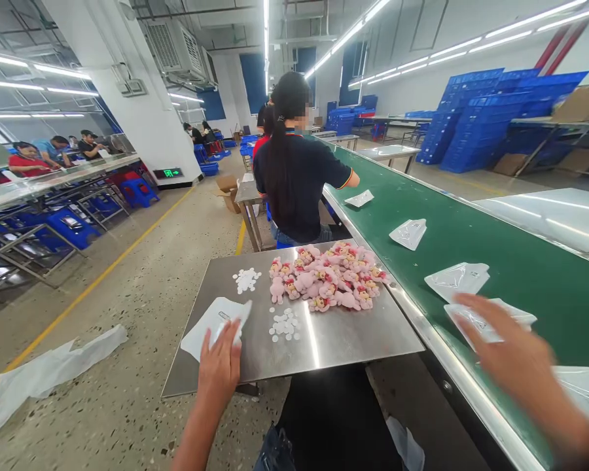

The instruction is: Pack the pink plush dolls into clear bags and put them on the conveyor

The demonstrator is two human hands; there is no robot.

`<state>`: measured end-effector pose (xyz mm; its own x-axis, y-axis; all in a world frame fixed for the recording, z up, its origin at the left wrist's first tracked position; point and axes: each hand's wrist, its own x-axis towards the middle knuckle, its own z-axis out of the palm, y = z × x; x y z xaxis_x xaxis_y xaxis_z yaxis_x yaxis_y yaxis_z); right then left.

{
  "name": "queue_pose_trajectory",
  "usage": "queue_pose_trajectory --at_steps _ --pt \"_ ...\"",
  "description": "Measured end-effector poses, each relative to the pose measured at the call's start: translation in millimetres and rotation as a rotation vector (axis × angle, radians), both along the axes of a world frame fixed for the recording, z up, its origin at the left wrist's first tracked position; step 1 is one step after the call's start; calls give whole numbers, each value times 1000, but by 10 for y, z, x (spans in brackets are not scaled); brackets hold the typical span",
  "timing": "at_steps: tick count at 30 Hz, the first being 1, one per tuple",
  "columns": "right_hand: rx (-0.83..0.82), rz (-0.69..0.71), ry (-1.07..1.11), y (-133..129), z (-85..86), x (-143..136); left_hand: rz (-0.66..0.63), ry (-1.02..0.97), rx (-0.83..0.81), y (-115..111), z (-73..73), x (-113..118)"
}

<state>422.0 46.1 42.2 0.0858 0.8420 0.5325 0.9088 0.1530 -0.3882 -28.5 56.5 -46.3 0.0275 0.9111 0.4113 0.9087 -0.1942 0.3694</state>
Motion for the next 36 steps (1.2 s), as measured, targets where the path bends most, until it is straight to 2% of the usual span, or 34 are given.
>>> queue_pose_trajectory --at_steps 2,4,5,7,10,12,14,17,19,21,24,26,28,30,33,36 --pt "-36 353 -108 -27 -77 -631 -209 -141 -152 -255 161 198" --pt "-114 689 -192 -118 -143 -1191 -442 -336 -401 -487 284 402" --pt "-168 784 -217 -171 -179 -1402 -503 -449 -509 -574 322 489" --pt "-254 887 -264 -255 -260 -1661 -560 -687 -693 -666 334 611" --pt "-324 938 -291 -244 -392 -1744 -614 -927 -883 -625 185 690" --pt "-350 960 -243 -111 -472 -1714 -562 -1008 -953 -550 16 725" --pt "-325 909 -165 88 -550 -1671 -379 -1118 -958 -486 -152 773" --pt "-199 701 -162 342 -694 -1586 -69 -1305 -905 -442 -323 845" --pt "-142 649 -262 383 -822 -1512 20 -1382 -880 -436 -373 871" --pt "-106 675 -345 318 -972 -1429 52 -1427 -856 -435 -389 885" --pt "15 708 -363 154 -1187 -1308 52 -1406 -771 -419 -375 915" --pt "102 721 -293 88 -1268 -1253 -6 -1314 -705 -396 -353 957" --pt "137 705 -149 69 -1250 -1236 -98 -1197 -682 -372 -324 1014" --pt "114 647 65 64 -1116 -1254 -167 -1102 -676 -353 -293 1083" --pt "-15 556 397 12 -754 -1318 -234 -998 -620 -342 -250 1197" --pt "-167 540 574 -84 -388 -1380 -316 -871 -563 -342 -224 1307"
